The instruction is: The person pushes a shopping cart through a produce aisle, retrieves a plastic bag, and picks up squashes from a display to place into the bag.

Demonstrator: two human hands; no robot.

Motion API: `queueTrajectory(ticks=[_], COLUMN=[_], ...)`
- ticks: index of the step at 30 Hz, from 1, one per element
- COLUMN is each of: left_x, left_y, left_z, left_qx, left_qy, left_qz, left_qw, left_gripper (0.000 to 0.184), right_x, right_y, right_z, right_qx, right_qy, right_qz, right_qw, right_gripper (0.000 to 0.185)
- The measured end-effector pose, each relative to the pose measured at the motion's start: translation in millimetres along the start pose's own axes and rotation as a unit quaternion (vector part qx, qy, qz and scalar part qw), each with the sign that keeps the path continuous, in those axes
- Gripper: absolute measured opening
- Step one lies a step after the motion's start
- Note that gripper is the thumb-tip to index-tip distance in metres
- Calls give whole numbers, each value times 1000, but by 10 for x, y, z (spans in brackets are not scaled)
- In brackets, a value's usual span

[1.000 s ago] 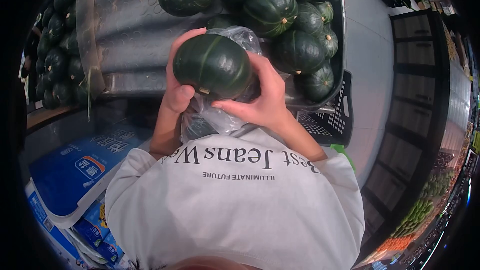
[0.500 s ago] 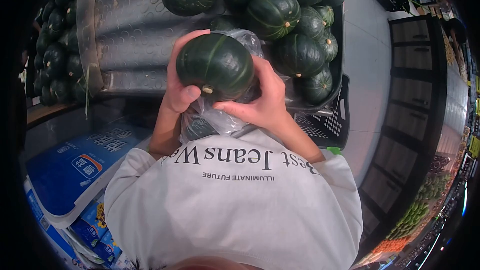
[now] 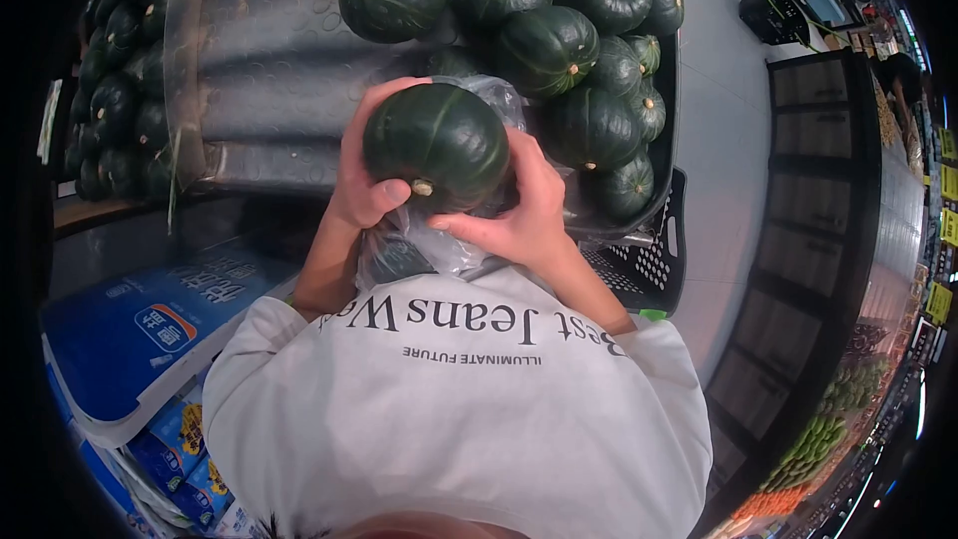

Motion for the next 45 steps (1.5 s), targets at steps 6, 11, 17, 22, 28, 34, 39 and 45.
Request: queueTrajectory(ticks=[6, 11, 17, 22, 28, 34, 39, 45], left_x=[-54, -90, -25, -12, 80, 278, 473, 616], left_y=[19, 30, 60, 138, 222, 214, 296, 548], left_z=[-13, -29, -51, -73, -238, -442, -668, -959], left_qx=[12, 12, 11, 1, 90, 177, 162, 187], left_qy=[-15, -2, 42, 119, 120, 127, 132, 95], left_qz=[-32, -49, -8, 80, 140, 114, 109, 105], left_qw=[999, 999, 999, 990, 979, 969, 972, 972], left_gripper=[73, 73, 83, 96, 103, 100, 90, 91], right_x=[1, 4, -184, -358, -613, -921, -1056, -1099], right_y=[-6, -1, -34, -132, -332, -602, -732, -712], right_z=[17, 26, 21, 138, 278, 461, 709, 1042], right_qx=[-13, -16, 3, -51, -122, -162, -200, -243], right_qy=[-29, -24, 23, 22, 74, 109, 91, 95], right_qz=[12, 20, -70, -159, -189, -216, -223, -235], right_qw=[999, 999, 997, 986, 971, 957, 950, 936], right_gripper=[86, 87, 86, 81, 77, 75, 74, 71])
Point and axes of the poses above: each hand's wrist, its own y-axis away from the middle knuckle, its own z-axis out of the palm, x = y × z, the point moved 9 cm from there along -y, towards the middle knuckle, and after that the axes turned 4 degrees about y, right-handed, at the moved point
